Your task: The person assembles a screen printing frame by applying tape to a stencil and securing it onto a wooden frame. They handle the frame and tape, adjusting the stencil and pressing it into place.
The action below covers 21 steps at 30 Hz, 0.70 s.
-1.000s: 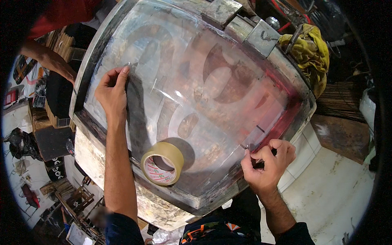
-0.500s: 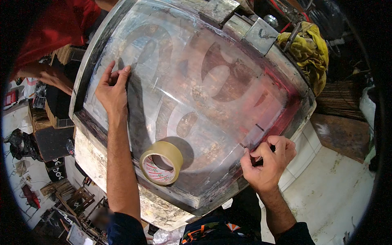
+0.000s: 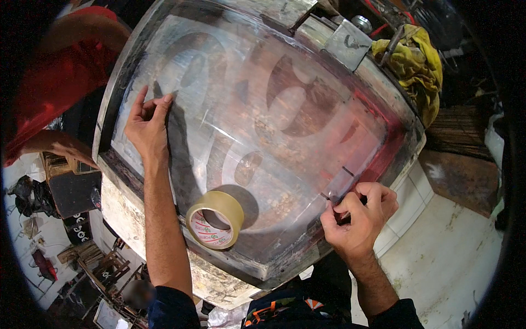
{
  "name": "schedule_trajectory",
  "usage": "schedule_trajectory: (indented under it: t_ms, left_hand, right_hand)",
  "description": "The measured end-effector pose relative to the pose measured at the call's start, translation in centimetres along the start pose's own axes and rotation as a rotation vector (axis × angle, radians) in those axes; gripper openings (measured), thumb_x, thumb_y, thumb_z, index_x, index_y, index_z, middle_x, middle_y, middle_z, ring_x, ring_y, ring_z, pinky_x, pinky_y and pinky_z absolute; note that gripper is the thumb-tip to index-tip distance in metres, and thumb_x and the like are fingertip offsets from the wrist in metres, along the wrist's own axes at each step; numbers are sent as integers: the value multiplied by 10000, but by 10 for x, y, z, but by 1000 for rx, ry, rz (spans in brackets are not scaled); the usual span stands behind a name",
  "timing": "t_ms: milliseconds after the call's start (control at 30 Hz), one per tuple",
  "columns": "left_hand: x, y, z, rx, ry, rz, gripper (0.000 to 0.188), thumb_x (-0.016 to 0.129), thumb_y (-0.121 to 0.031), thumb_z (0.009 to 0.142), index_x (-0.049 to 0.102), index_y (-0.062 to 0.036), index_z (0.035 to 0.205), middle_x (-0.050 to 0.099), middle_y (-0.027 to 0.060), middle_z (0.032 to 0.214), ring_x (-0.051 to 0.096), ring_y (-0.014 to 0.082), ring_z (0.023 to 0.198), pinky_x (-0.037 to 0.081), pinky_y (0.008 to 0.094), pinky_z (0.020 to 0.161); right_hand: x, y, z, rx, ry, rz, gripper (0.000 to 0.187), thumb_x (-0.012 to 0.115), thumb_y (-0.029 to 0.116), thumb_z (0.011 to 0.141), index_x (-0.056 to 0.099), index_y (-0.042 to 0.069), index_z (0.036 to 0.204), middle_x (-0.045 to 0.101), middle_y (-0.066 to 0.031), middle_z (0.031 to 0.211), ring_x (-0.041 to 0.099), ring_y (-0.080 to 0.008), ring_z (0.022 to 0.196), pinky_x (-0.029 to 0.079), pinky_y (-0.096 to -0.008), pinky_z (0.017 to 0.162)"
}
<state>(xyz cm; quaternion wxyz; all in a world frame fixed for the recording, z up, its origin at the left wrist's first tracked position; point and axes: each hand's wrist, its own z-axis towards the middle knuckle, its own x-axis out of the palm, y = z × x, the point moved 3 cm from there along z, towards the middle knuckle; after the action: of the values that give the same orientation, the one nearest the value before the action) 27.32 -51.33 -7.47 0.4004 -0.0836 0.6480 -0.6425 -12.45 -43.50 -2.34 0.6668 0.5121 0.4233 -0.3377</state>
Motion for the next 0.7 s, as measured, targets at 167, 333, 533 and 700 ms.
schedule_trajectory:
  t_ms: [167,333,533,700]
  left_hand:
    - [-2,4,0,-2,17,-59,602,830,-42,881,561,124,1392,730,21,894,651,74,843,517,223,851]
    - [-3,5,2,4,21,14,631,839,-95,889,555,84,1423,735,21,934,647,83,879,497,229,885]
    - [0,5,4,17,4,-30,721,854,-97,869,498,103,1463,739,26,909,643,73,850,492,219,883]
    - [-1,-2,1,14,-7,37,788,882,-91,829,474,128,1466,739,36,899,631,70,825,497,215,844]
  right_hand:
    - [-1,0,0,1,3,46,268,829,168,589,569,143,647,536,-69,1022,479,-345,1039,334,-493,937]
    - [-2,1,0,1,-15,31,269,832,164,600,567,153,652,544,-53,1004,495,-335,1028,327,-500,938]
    - [-2,0,1,0,-26,29,273,822,174,617,552,178,652,551,-30,962,528,-318,984,337,-501,910]
    - [-1,2,0,2,-16,46,294,836,152,590,547,143,642,523,-52,1003,467,-337,1042,329,-497,943]
